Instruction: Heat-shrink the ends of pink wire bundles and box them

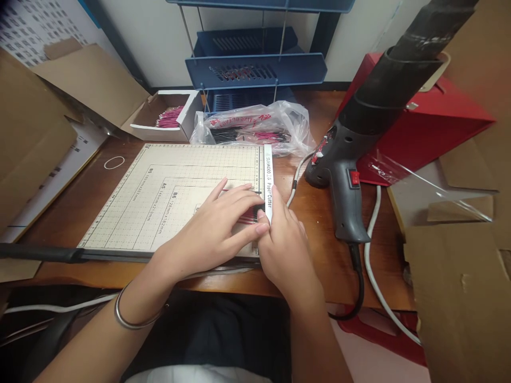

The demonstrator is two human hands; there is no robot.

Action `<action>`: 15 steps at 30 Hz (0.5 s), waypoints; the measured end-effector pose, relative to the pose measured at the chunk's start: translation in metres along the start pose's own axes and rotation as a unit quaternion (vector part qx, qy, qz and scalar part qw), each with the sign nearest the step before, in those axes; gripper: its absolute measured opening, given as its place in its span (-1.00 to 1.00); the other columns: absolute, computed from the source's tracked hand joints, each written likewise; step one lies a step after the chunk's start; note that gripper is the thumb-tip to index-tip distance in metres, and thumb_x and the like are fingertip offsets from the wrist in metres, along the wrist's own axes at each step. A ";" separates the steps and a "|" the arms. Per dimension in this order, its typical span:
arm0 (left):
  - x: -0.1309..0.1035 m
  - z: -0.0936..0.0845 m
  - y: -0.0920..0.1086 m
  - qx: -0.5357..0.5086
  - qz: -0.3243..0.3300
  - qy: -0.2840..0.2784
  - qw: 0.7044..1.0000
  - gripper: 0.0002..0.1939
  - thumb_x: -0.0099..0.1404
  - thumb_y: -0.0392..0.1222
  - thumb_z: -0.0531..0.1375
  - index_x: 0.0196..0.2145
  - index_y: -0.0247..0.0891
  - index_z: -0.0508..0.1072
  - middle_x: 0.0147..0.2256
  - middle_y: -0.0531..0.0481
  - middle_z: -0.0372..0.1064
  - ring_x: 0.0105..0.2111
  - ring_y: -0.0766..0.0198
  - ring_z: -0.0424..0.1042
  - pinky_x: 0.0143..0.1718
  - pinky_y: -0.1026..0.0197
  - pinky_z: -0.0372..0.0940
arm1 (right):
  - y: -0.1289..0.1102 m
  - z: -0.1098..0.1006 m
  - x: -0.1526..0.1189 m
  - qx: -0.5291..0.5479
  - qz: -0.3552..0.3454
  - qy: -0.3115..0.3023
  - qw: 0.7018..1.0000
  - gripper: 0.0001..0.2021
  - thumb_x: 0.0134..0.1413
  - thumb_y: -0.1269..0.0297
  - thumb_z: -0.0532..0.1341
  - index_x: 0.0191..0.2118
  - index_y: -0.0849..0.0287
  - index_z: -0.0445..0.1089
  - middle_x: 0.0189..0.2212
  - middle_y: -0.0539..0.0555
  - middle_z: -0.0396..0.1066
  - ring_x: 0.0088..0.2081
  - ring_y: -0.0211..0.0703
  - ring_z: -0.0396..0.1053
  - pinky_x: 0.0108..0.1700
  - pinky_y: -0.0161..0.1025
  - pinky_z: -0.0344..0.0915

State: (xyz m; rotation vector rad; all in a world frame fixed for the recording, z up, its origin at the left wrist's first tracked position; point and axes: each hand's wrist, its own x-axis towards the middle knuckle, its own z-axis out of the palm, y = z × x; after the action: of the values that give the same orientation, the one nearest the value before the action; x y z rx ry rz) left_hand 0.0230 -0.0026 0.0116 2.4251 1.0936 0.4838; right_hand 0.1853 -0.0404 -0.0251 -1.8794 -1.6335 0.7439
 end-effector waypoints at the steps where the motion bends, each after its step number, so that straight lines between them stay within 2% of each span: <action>1: 0.000 0.000 0.000 0.003 0.001 0.000 1.000 -0.59 0.57 0.14 0.03 0.08 -0.18 0.44 0.15 -0.04 0.48 0.40 0.08 0.19 0.50 -0.17 -0.19 | 0.000 0.000 0.000 0.002 -0.001 0.001 1.000 -0.30 0.39 -0.02 -0.08 0.53 0.10 -0.08 0.44 0.19 0.05 0.37 0.26 0.20 0.32 0.32 0.18; 5: 0.000 0.000 -0.001 0.033 -0.003 0.018 0.999 -0.54 0.58 0.14 0.01 0.21 -0.19 0.37 0.26 -0.06 0.39 0.43 0.04 0.13 0.50 -0.18 -0.16 | 0.001 0.001 0.001 0.015 -0.012 0.008 1.000 -0.32 0.39 0.00 -0.06 0.52 0.13 -0.03 0.44 0.19 0.05 0.38 0.23 0.19 0.36 0.31 0.17; 9: 0.005 0.002 -0.003 0.108 -0.047 0.052 0.992 -0.49 0.57 0.13 0.03 0.21 -0.31 0.37 0.28 -0.17 0.37 0.42 -0.06 0.14 0.48 -0.23 -0.16 | 0.000 0.002 0.002 0.006 -0.008 0.008 1.000 -0.33 0.39 0.03 -0.08 0.52 0.14 -0.02 0.45 0.20 0.02 0.36 0.23 0.22 0.37 0.34 0.15; 15: 0.007 0.004 -0.004 0.118 -0.044 0.024 0.992 -0.49 0.58 0.15 0.01 0.15 -0.32 0.42 0.28 -0.14 0.37 0.41 -0.08 0.14 0.48 -0.26 -0.19 | 0.000 0.002 0.001 0.009 0.002 0.002 1.000 -0.31 0.38 0.03 -0.09 0.52 0.16 -0.04 0.46 0.19 0.00 0.38 0.24 0.19 0.40 0.35 0.09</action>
State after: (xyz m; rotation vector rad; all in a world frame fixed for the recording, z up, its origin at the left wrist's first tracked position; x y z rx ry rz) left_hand 0.0267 0.0037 0.0076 2.5629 1.3406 0.4068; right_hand 0.1843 -0.0394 -0.0263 -1.8708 -1.6165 0.7535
